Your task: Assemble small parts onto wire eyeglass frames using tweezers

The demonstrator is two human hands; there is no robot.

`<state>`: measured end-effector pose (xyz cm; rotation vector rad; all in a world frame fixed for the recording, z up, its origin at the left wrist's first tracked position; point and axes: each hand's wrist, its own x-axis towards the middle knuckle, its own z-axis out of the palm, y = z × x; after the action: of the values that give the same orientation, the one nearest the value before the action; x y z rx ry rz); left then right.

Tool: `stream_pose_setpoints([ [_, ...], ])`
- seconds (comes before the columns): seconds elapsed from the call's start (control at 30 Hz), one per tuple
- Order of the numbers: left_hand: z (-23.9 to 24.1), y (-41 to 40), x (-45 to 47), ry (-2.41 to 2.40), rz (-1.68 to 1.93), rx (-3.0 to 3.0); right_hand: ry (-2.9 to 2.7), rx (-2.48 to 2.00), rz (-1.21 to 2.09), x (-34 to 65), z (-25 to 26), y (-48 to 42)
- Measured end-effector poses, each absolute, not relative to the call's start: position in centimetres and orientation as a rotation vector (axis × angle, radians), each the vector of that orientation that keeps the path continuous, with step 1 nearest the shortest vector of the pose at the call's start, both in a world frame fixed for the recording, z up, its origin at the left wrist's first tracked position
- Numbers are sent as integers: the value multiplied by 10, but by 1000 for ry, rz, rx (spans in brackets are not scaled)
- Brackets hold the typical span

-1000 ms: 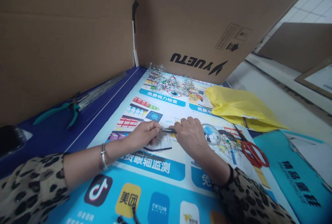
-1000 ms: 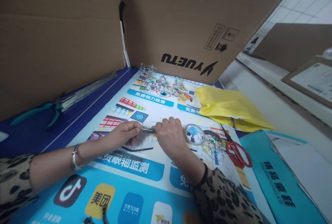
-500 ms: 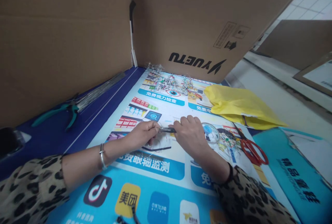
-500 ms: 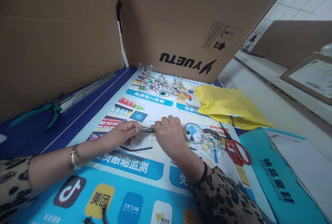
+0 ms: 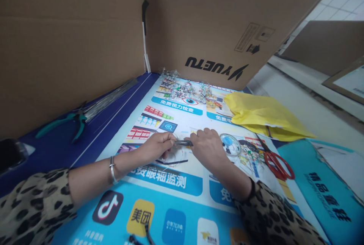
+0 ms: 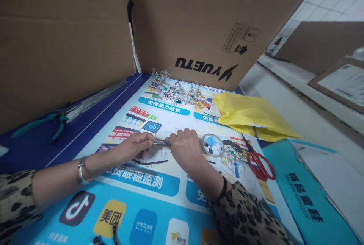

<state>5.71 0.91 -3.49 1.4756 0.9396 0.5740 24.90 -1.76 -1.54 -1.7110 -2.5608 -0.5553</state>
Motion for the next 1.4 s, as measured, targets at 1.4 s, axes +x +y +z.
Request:
stream_pose_setpoints([
  [1.4, -25, 12, 53, 802, 471, 1491, -2538, -1600, -589, 251, -16, -18],
])
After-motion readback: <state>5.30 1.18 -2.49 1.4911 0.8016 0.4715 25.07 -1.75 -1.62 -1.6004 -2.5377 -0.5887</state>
